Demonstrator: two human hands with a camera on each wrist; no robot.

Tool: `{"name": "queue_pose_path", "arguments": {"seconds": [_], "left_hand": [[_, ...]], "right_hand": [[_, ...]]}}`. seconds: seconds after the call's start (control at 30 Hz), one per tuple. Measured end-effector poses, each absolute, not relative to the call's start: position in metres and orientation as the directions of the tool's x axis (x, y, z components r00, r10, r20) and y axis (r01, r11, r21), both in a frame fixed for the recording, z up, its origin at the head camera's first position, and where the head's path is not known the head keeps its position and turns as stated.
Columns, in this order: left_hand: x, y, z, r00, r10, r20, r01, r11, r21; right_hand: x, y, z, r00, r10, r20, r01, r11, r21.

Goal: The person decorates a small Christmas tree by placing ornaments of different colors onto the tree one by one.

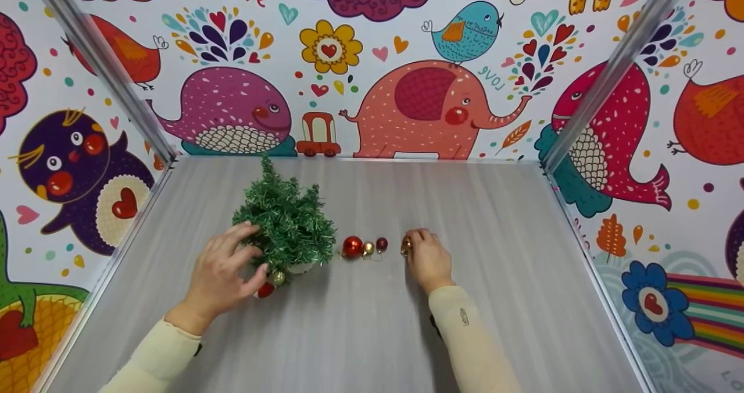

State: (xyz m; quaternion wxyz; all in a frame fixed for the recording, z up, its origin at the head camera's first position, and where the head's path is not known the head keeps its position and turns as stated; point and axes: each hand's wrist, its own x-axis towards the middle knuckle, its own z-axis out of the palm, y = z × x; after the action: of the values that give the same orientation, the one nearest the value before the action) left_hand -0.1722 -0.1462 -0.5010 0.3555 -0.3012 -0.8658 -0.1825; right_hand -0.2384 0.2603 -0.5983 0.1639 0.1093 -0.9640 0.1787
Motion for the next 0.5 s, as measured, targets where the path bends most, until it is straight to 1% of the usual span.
{"name": "queue_pose_path", "arguments": {"seconds": [0.37, 0.5], "left_hand": [[-0.1729, -0.1505, -0.5011, -0.567, 0.397, 0.722, 0.658, 0.745, 0.107], [-0.1722, -0.1515, -0.5, -0.577, 0.395, 0.715, 0.65, 0.752, 0.109]], "right_hand": [[-0.2357, 0.2583, -0.5972, -0.929, -0.135, 0.344, -0.249, 0.916, -0.314], [-0.2359, 0.2589, -0.5969, -0.927, -0.136, 0.348, -0.254, 0.913, -0.32]]}}
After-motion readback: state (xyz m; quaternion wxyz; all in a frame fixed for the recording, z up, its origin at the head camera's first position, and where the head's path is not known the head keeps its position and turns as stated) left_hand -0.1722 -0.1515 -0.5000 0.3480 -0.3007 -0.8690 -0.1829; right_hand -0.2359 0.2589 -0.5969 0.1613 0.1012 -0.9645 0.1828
